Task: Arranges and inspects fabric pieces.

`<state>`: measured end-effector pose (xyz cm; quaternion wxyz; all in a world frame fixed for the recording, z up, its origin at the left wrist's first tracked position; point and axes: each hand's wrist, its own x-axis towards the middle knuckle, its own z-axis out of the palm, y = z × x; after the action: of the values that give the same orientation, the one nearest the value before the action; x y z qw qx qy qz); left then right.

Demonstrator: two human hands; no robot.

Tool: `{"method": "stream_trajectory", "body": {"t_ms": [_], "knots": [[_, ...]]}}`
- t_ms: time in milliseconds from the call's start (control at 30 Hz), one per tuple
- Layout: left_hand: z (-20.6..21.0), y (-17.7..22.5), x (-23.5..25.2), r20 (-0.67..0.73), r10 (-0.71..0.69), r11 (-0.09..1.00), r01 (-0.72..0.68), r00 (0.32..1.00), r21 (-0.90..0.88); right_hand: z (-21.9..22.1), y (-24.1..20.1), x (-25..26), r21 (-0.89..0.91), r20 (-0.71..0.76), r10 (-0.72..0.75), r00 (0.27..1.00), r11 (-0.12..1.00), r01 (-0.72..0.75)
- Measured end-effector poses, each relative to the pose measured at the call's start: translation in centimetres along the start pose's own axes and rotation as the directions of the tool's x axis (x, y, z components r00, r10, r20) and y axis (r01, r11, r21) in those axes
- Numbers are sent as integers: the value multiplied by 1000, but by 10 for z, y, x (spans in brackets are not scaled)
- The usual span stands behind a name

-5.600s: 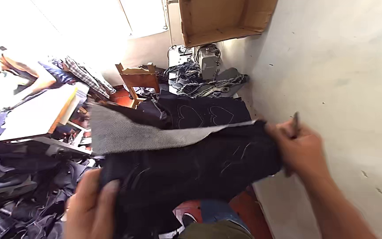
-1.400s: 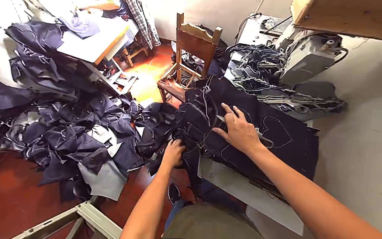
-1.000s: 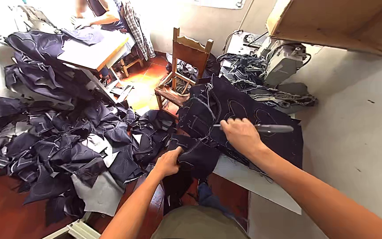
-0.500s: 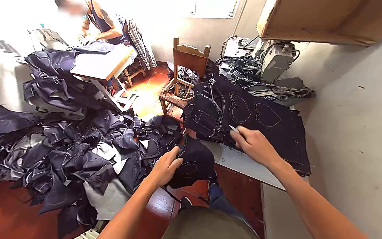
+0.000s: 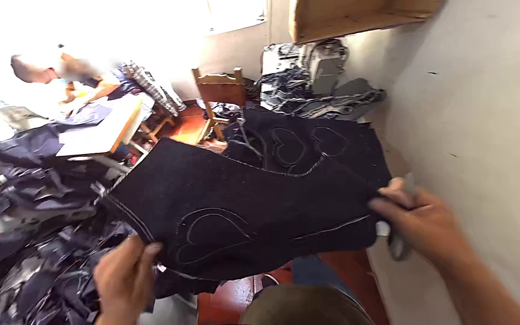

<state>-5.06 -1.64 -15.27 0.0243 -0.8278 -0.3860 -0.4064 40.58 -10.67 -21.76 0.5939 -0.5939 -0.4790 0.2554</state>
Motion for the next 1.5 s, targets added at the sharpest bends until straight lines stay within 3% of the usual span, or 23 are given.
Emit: {"method": "stream_trajectory", "body": {"t_ms": [67, 167, 267, 367, 467, 533, 600, 633, 733, 767, 800, 867, 900, 933, 967, 1000, 1033, 1067, 1200, 1267, 1367, 1433, 1500], "knots": [[57, 29, 11, -146, -67, 995, 56, 987, -79, -46, -33, 30, -283, -113, -108, 988, 957, 72], [132, 57, 61, -265, -140, 987, 113, 954, -115, -80, -63, 103, -664, -115, -205, 972, 743, 78], [210, 54, 91, -151, -276, 961, 269, 949, -69, -76, -39, 197, -756, 5, -178, 984, 644, 121], [288, 47, 97, 71, -481, 874, 484, 874, -37, -52, 54, 267, -791, 44, 81, 996, 611, -15], [343, 42, 98, 81, -590, 806, 592, 803, 0, 3, 107, 254, -722, 57, 344, 937, 663, -200], [354, 37, 100, 63, -611, 792, 609, 789, 52, 53, 121, 216, -611, 160, 335, 929, 772, -174], [351, 30, 102, 153, -610, 792, 595, 778, 132, 102, 139, 171, -551, 249, 219, 943, 833, -48], [347, 25, 109, 247, -623, 782, 599, 742, 173, 120, 146, 154, -572, 270, 173, 947, 820, 14], [321, 8, 149, 545, -689, 670, 706, 477, 230, 146, 161, 134, -675, 242, 75, 967, 729, 112], [307, 1, 158, 567, -677, 660, 729, 470, 182, 146, 161, 137, -691, 238, 71, 969, 713, 118], [288, -7, 158, 519, -648, 694, 713, 557, 102, 144, 157, 142, -700, 256, 99, 962, 705, 114], [254, -25, 125, 187, -568, 817, 576, 801, 16, 140, 151, 149, -712, 308, 138, 941, 690, 132], [244, -36, 93, 27, -558, 828, 554, 830, 87, 141, 151, 150, -713, 331, 134, 934, 683, 155], [238, -45, 54, 13, -626, 762, 608, 780, 223, 141, 151, 150, -714, 345, 129, 930, 679, 171], [237, -52, 16, 177, -758, 643, 676, 628, 360, 140, 151, 151, -718, 354, 132, 926, 672, 179], [243, -62, -19, 423, -819, 563, 689, 388, 457, 139, 150, 152, -723, 361, 140, 922, 667, 182], [258, -72, -52, 619, -760, 562, 677, 197, 475, 138, 148, 154, -728, 367, 150, 918, 661, 183], [276, -77, -76, 741, -661, 605, 671, 120, 430, 137, 145, 156, -733, 376, 167, 912, 656, 182], [319, -73, -84, 775, -513, 723, 672, 370, 158, 135, 139, 161, -748, 413, 192, 890, 629, 211], [324, -80, -77, 846, -391, 819, 557, 363, 139, 135, 136, 162, -768, 421, 215, 881, 601, 221], [311, -86, -81, 945, -186, 924, 374, 267, 76, 139, 127, 166, -809, 420, 265, 868, 543, 226], [293, -81, -94, 940, -143, 907, 421, 309, 0, 142, 124, 167, -828, 412, 290, 864, 515, 222], [270, -72, -100, 906, -227, 839, 544, 358, -5, 143, 120, 169, -840, 401, 298, 866, 496, 218]]}}
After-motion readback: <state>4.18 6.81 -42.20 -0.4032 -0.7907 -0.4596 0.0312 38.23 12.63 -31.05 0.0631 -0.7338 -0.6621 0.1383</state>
